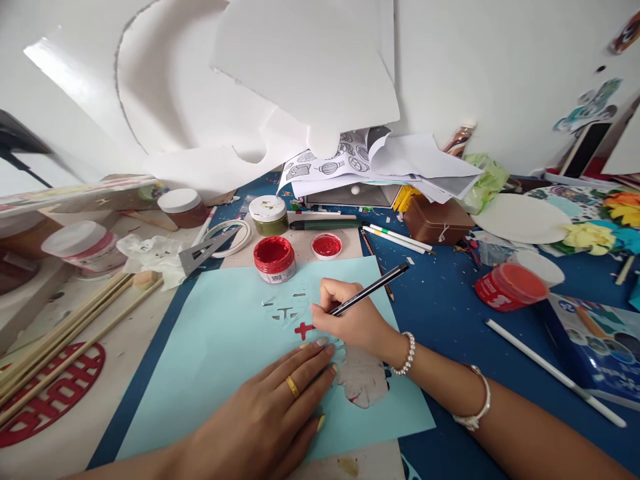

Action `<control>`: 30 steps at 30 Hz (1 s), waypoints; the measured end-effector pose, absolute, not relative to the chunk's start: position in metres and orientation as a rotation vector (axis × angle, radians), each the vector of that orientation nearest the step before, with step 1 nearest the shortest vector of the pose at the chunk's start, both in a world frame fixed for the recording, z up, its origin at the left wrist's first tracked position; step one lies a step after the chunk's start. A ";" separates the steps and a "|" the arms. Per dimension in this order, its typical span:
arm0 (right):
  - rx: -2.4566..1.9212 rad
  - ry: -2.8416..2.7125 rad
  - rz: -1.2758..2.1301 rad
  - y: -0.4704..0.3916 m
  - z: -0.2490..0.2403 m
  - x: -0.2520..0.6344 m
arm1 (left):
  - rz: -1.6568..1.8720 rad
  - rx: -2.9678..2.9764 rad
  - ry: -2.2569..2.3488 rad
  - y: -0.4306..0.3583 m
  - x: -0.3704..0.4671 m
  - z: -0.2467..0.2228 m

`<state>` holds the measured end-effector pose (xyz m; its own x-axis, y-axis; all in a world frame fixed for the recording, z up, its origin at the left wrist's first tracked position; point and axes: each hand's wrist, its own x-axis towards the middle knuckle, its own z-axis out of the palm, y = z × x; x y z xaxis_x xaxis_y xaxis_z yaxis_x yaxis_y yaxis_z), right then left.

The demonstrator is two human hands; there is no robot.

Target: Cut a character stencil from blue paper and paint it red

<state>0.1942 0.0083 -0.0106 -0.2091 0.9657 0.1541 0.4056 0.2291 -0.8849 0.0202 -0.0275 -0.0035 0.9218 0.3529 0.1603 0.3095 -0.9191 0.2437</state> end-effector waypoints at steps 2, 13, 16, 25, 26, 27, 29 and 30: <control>-1.284 -1.775 0.933 0.008 -0.010 0.194 | 0.305 2.867 0.507 -0.028 0.020 -0.003; -1.270 -1.690 0.955 0.008 -0.013 0.194 | 0.311 2.856 0.510 -0.029 0.019 -0.005; -1.266 -1.714 0.943 0.008 -0.012 0.194 | 0.303 2.853 0.502 -0.028 0.020 -0.004; -1.281 -1.702 0.909 0.008 -0.013 0.194 | 0.263 2.850 0.521 -0.027 0.021 -0.003; -1.276 -1.704 0.910 0.008 -0.012 0.194 | 0.262 2.850 0.521 -0.027 0.021 -0.003; -1.273 -1.709 0.911 0.009 -0.012 0.194 | 0.259 2.852 0.516 -0.027 0.021 -0.003; -1.278 -1.727 0.919 0.008 -0.011 0.194 | 0.258 2.858 0.507 -0.027 0.021 -0.004; -1.284 -1.740 0.926 0.008 -0.010 0.194 | 0.258 2.862 0.504 -0.027 0.021 -0.004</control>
<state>0.1936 0.0084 -0.0104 -0.1968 0.9675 0.1587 0.4091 0.2281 -0.8835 0.0205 -0.0273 -0.0039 0.9256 0.3544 0.1328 0.3151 -0.9160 0.2484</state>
